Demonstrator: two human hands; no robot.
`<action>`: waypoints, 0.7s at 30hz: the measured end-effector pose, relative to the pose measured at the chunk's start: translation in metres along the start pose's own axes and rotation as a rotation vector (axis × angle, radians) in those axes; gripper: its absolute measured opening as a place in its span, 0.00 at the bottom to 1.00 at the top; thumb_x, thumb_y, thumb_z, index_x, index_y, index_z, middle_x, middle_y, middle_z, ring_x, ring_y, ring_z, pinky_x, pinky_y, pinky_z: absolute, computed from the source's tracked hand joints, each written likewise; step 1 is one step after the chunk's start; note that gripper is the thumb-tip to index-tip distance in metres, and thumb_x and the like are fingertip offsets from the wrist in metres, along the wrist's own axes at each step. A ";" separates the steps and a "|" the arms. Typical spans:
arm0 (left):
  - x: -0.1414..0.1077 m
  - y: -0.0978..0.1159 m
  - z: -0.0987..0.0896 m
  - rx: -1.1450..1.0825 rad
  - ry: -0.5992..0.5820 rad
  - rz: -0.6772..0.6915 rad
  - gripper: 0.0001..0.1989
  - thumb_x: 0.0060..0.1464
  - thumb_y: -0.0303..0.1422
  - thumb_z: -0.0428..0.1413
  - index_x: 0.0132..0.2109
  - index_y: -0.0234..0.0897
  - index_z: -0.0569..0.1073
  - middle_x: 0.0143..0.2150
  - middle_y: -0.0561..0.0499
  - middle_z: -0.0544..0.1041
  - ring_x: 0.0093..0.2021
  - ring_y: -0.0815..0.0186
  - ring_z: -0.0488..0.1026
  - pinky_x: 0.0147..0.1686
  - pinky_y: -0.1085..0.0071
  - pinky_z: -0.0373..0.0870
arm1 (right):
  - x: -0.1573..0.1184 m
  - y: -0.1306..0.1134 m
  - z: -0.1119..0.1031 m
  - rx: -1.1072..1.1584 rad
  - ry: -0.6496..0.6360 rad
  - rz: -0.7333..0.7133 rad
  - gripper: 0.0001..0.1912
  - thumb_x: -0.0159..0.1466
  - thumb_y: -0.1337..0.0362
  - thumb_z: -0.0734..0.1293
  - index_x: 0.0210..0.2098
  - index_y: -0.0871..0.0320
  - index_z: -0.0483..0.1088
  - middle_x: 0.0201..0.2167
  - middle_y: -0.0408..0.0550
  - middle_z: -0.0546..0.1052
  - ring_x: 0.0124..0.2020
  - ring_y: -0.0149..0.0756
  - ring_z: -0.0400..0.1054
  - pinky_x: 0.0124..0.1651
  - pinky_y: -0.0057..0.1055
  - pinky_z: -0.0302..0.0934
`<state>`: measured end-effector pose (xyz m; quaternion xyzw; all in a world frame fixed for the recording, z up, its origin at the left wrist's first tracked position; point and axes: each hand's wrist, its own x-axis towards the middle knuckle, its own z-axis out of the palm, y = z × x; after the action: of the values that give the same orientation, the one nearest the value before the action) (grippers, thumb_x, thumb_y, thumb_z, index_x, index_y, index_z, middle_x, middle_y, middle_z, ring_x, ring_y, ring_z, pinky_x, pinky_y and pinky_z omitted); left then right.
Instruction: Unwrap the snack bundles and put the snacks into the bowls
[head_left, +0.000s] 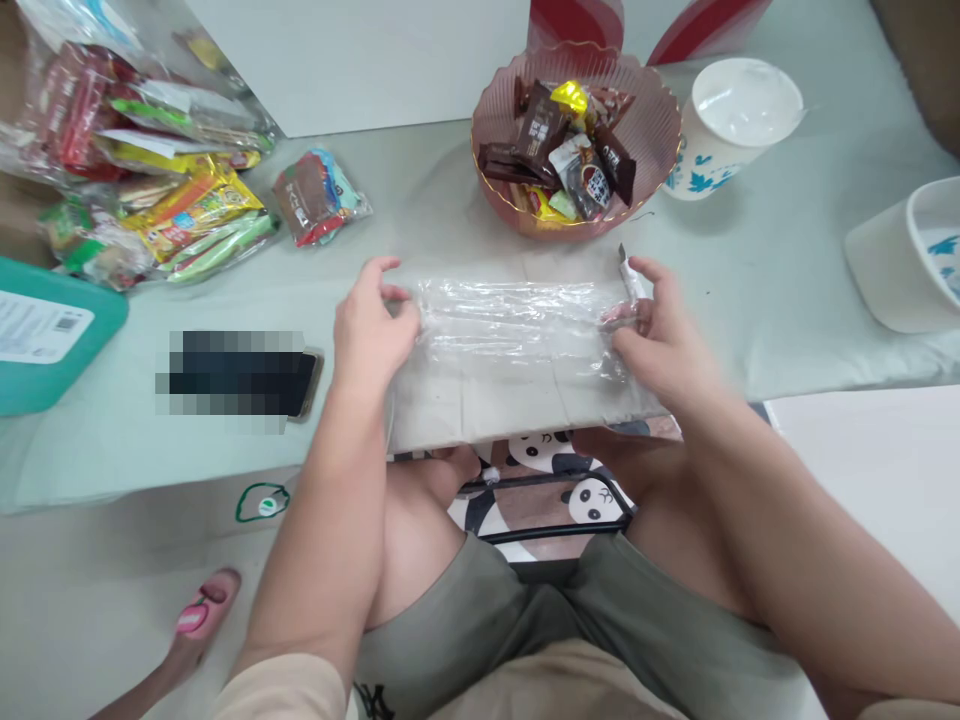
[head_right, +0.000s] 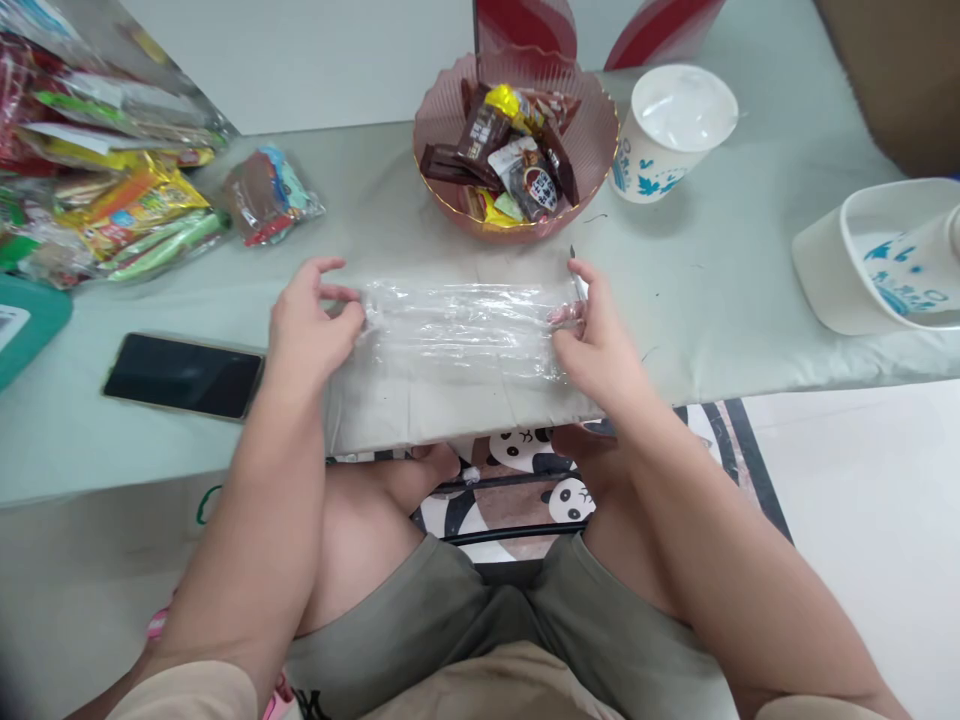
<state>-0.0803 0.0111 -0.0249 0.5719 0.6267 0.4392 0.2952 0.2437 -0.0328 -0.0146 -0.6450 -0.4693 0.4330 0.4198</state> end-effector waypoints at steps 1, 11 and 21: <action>-0.001 0.005 0.001 0.035 0.046 0.071 0.23 0.48 0.22 0.62 0.51 0.45 0.75 0.42 0.51 0.80 0.35 0.63 0.75 0.37 0.67 0.74 | -0.001 -0.001 0.001 -0.031 -0.005 -0.021 0.44 0.49 0.79 0.67 0.63 0.44 0.66 0.32 0.36 0.77 0.20 0.28 0.59 0.26 0.32 0.60; -0.017 0.058 0.011 0.387 -0.702 0.268 0.37 0.45 0.30 0.67 0.64 0.42 0.72 0.65 0.45 0.73 0.67 0.48 0.68 0.69 0.51 0.63 | -0.016 -0.029 0.006 0.062 -0.049 -0.286 0.29 0.56 0.72 0.69 0.56 0.47 0.69 0.28 0.38 0.77 0.35 0.39 0.73 0.45 0.41 0.68; -0.013 0.058 0.015 -0.510 -0.767 -0.034 0.40 0.44 0.63 0.65 0.55 0.39 0.77 0.60 0.40 0.78 0.60 0.52 0.76 0.52 0.63 0.76 | -0.012 -0.040 -0.001 0.391 -0.336 -0.109 0.30 0.50 0.71 0.68 0.52 0.48 0.68 0.23 0.34 0.74 0.19 0.29 0.62 0.24 0.30 0.57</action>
<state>-0.0389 -0.0011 0.0182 0.5919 0.3535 0.3309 0.6444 0.2326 -0.0363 0.0251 -0.4444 -0.4739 0.5933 0.4754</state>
